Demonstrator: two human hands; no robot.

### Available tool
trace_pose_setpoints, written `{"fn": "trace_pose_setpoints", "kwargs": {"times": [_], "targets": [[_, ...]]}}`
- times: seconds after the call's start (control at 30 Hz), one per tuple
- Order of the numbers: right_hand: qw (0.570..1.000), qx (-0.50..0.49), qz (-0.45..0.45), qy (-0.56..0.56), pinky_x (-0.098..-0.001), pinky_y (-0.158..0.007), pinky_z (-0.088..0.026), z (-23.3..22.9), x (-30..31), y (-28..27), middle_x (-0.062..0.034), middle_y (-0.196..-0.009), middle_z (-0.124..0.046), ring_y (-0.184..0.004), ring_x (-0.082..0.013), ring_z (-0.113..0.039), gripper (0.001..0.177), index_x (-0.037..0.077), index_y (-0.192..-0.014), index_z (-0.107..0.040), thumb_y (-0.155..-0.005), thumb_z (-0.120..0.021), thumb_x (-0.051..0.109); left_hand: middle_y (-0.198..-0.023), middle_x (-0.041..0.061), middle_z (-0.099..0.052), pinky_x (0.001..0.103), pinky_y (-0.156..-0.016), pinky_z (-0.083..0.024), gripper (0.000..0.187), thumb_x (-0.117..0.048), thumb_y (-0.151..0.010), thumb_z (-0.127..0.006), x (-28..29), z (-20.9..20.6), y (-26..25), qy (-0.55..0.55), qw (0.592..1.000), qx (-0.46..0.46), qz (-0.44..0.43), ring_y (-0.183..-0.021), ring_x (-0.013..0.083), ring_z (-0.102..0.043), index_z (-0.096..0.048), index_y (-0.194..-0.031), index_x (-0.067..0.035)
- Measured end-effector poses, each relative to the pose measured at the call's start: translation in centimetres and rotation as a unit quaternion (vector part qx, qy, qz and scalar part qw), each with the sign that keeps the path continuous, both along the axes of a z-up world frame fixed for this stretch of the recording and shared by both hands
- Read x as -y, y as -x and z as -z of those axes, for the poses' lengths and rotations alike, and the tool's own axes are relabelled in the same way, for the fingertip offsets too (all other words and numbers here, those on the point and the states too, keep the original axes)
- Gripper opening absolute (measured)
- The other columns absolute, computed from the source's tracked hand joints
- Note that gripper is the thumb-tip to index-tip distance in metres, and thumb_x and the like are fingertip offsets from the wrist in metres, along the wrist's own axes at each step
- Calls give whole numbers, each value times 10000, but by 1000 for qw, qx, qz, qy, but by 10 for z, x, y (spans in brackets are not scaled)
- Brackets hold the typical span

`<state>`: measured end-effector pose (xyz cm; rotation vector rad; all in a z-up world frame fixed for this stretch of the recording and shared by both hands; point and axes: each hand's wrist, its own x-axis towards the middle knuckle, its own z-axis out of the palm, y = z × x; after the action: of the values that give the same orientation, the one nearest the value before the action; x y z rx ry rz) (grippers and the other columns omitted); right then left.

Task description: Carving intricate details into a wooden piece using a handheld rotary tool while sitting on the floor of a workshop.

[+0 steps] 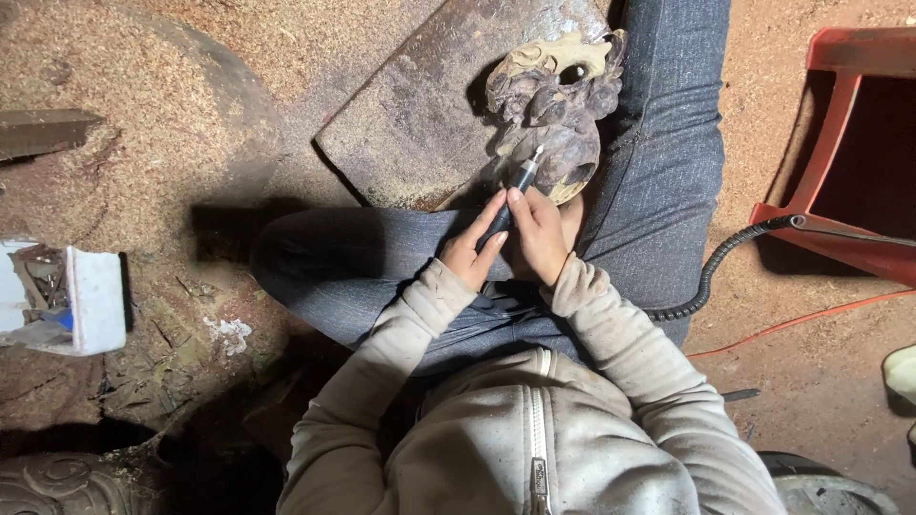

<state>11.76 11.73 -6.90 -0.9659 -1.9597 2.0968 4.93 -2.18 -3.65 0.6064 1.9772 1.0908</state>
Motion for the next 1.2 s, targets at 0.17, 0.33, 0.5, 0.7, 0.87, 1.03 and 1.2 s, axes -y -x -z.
{"fn": "trace_pose_setpoints", "kwargs": {"times": [0.17,0.33,0.5,0.7,0.87,1.03,1.2], "targets": [[1000,-7,5,-12,-349,-687,-450,1,0,-5,-49,-720,-504,-730,-188,-489,408,47,-815,-588,-1133,-474,277,-1460,148,-567,477,-1093,-466,537,-248,-1024,-588,-4,-1,2,-14,1000,2,3,-1344,361,-524,-451,-1537,-327],[1000,-10,-4,-18,-353,-681,-447,8,2,-6,-53,-723,-497,-735,-187,-493,413,42,-811,-586,-1132,-477,278,-1460,157,-564,495,-1100,-458,535,-259,-1035,-566,-2,5,-6,2,1000,-13,-6,-1345,374,-514,-428,-1547,-333],[999,-19,-23,-20,-371,-693,-463,0,-2,1,-95,-709,-528,-728,-208,-521,416,27,-804,-594,-1126,-494,271,-1490,160,-530,502,-1124,-431,536,-265,-1044,-556,-1,1,-8,6,999,17,-31,-1376,370,-477,-413,-1556,-335],[1000,-11,-16,7,-359,-705,-470,15,2,0,-53,-724,-538,-747,-184,-514,417,33,-812,-619,-1122,-513,291,-1468,132,-565,491,-1099,-462,536,-292,-1039,-567,-2,-8,1,38,998,35,-29,-1348,372,-518,-417,-1545,-388],[1000,-8,6,17,-351,-747,-473,13,4,4,-34,-769,-561,-798,-173,-523,407,45,-854,-645,-1125,-507,316,-1450,142,-580,516,-1085,-468,547,-313,-1038,-565,-3,-8,15,53,998,24,12,-1314,404,-543,-392,-1546,-422],[999,9,6,33,-360,-765,-475,30,6,6,-54,-774,-572,-804,-187,-531,400,24,-870,-665,-1117,-542,314,-1426,180,-592,553,-1036,-494,546,-320,-1036,-554,-5,-18,26,85,995,48,9,-1257,460,-570,-378,-1539,-436],[997,13,24,68,-355,-805,-471,33,9,10,-26,-831,-577,-833,-188,-527,389,57,-880,-659,-1109,-554,354,-1425,136,-604,557,-992,-518,554,-348,-1031,-557,-4,-23,37,106,993,53,29,-1220,463,-592,-354,-1527,-489]]}}
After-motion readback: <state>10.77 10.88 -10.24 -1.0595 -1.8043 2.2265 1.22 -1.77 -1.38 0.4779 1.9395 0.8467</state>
